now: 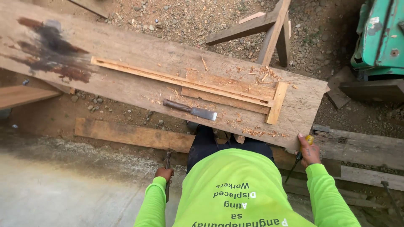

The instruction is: Chiseling and carving a grooved track into a wooden bar using a chisel, screwdriver, and hammer on a workbench.

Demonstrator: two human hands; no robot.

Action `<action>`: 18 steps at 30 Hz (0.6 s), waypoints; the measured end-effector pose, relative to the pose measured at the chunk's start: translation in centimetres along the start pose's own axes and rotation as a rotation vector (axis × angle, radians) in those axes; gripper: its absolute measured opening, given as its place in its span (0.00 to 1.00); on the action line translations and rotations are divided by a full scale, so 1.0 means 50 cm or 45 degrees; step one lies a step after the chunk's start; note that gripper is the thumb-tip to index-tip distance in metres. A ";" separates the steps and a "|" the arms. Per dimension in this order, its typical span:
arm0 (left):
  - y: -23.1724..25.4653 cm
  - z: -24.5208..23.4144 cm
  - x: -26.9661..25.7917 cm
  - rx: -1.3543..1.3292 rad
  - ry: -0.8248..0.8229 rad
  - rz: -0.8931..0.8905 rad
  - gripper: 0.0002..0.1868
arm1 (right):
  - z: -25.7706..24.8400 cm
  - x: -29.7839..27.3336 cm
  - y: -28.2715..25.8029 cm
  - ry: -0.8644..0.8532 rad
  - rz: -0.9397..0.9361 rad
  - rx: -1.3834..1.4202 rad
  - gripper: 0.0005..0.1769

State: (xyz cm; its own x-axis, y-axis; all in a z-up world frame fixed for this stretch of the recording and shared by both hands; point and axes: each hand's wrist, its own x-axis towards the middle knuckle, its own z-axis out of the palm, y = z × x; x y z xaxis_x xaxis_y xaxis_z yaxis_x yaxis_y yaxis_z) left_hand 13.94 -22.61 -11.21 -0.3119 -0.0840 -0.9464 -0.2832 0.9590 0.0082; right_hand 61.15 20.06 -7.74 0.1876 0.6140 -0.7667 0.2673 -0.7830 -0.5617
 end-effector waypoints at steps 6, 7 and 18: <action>0.081 -0.089 0.019 -0.106 0.252 0.189 0.11 | -0.007 -0.010 0.014 0.035 0.093 -0.036 0.25; 0.091 -0.061 0.017 -0.126 0.250 0.179 0.11 | -0.016 0.000 -0.002 0.026 0.086 -0.055 0.25; 0.040 0.091 -0.035 -0.776 0.233 0.118 0.08 | -0.037 0.019 -0.002 -0.140 0.012 -0.187 0.21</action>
State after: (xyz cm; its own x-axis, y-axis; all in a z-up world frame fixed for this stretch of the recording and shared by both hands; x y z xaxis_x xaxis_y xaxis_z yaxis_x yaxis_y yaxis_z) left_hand 18.05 -19.34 -11.03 -0.4945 -0.1043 -0.8629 -0.6952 0.6434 0.3206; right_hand 63.05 20.88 -7.82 0.0882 0.5860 -0.8055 0.4026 -0.7606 -0.5092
